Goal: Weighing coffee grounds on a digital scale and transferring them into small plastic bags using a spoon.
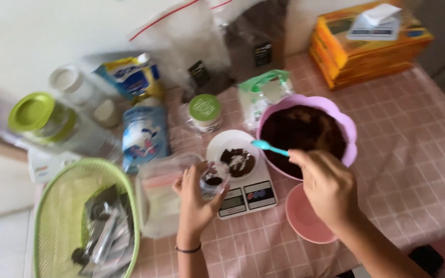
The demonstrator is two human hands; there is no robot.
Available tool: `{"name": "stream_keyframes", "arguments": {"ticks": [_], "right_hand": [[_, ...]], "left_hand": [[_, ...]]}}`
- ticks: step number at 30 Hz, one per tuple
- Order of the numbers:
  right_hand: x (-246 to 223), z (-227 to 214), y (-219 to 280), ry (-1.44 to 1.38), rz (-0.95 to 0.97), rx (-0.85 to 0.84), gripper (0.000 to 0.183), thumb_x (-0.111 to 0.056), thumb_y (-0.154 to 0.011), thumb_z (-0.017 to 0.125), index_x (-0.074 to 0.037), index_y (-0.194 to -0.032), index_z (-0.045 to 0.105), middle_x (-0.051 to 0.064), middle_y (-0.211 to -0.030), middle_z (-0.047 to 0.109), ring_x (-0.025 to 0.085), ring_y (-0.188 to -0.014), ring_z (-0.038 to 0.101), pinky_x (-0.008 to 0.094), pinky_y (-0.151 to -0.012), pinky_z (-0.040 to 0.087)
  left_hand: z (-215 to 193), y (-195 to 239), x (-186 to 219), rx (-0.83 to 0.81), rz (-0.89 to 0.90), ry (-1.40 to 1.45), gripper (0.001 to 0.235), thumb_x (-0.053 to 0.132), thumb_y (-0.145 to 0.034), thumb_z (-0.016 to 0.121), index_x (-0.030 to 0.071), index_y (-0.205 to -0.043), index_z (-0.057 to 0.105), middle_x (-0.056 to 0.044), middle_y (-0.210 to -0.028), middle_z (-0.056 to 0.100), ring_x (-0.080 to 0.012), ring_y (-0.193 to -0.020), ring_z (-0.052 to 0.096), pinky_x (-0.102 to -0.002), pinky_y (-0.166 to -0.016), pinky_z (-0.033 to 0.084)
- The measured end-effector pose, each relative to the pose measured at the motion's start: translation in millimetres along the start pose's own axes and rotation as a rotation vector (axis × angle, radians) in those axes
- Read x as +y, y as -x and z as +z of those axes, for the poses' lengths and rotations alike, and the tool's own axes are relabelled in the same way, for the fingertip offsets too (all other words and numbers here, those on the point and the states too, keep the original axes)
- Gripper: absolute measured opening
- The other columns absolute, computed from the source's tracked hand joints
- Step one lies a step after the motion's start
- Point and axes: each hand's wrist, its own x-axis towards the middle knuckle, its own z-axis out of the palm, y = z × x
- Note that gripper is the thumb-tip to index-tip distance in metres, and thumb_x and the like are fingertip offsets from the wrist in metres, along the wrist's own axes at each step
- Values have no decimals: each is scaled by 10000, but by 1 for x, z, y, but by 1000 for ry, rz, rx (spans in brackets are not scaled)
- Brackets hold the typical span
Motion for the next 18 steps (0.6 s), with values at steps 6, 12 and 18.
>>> {"name": "stream_keyframes", "arguments": {"ticks": [6, 12, 18], "right_hand": [[54, 8, 17, 196, 344, -276, 260, 88, -823, 620, -111, -927, 751, 71, -821, 737, 289, -698, 691, 435, -537, 490], [75, 41, 22, 136, 243, -431, 341, 234, -724, 562, -37, -840, 732, 72, -776, 707, 252, -717, 697, 387, -574, 563], [51, 42, 4, 254, 261, -514, 148, 50, -876, 688, -75, -895, 765, 119, -818, 728, 308, -809, 631, 370, -644, 576]], "left_hand": [[3, 1, 0, 6, -39, 11, 519, 477, -767, 735, 225, -1207, 623, 91, -1106, 685, -133, -1105, 621, -377, -967, 237], [8, 0, 2, -24, -67, 40, 518, 436, -751, 743, 201, -1192, 608, 55, -1101, 690, -143, -1068, 629, -385, -967, 257], [11, -2, 5, -45, -68, 44, 512, 397, -761, 732, 183, -1204, 596, 44, -1069, 649, -153, -1072, 603, -388, -982, 248]]}}
